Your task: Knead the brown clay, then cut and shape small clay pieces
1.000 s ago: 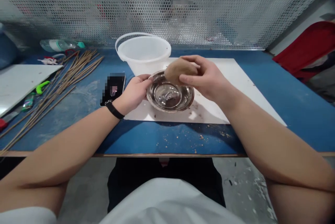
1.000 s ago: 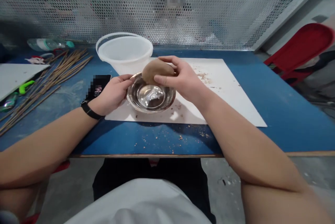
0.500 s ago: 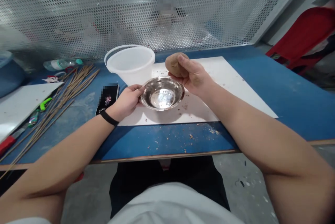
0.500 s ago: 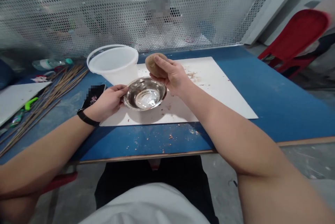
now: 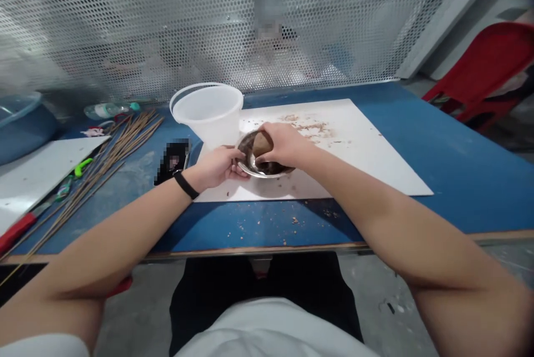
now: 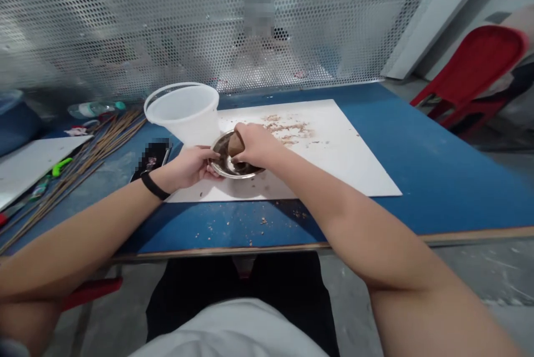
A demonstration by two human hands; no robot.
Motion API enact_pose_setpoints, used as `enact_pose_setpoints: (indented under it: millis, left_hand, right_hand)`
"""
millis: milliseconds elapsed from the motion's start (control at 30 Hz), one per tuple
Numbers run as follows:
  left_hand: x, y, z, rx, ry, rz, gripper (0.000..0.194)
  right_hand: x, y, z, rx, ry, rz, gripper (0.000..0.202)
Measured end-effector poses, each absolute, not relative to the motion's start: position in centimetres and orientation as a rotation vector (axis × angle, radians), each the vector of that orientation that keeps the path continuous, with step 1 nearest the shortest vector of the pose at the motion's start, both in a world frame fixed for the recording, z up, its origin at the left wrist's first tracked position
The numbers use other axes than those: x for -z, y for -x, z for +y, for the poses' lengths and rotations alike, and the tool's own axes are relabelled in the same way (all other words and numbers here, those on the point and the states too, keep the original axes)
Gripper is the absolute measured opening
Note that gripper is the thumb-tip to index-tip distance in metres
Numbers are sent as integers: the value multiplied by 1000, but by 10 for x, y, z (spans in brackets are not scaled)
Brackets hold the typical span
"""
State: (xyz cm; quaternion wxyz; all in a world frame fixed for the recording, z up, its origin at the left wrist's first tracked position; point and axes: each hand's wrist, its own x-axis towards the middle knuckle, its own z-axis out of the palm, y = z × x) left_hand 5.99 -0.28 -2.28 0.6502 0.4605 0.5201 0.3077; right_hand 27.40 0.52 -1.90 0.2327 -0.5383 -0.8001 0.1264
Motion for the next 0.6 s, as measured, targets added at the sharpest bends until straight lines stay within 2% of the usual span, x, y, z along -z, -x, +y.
enact_pose_setpoints:
  millis: [133,267,400,500,600]
  left_hand:
    - [21,-63,-13,-619,-1032,1131,19]
    - [23,-60,-14,-582,-1036,1092,25]
    - [27,-57,-11,-627,-1047,1063,21]
    - [29,-57,-10,-682,-1043,1055,12]
    - [30,-59,-10,-711,-1045,1075,13]
  right_hand:
    - [23,-253,-2,-259,1584,-2352,64]
    - [26,-245,-2,-177,1570,-2425,58]
    - [29,-258,6,-430,1417,-2270,59]
    - [26,-272,15,-674,1394,-1924,59]
    - [20,-284,22,-893,1212,-1565,62]
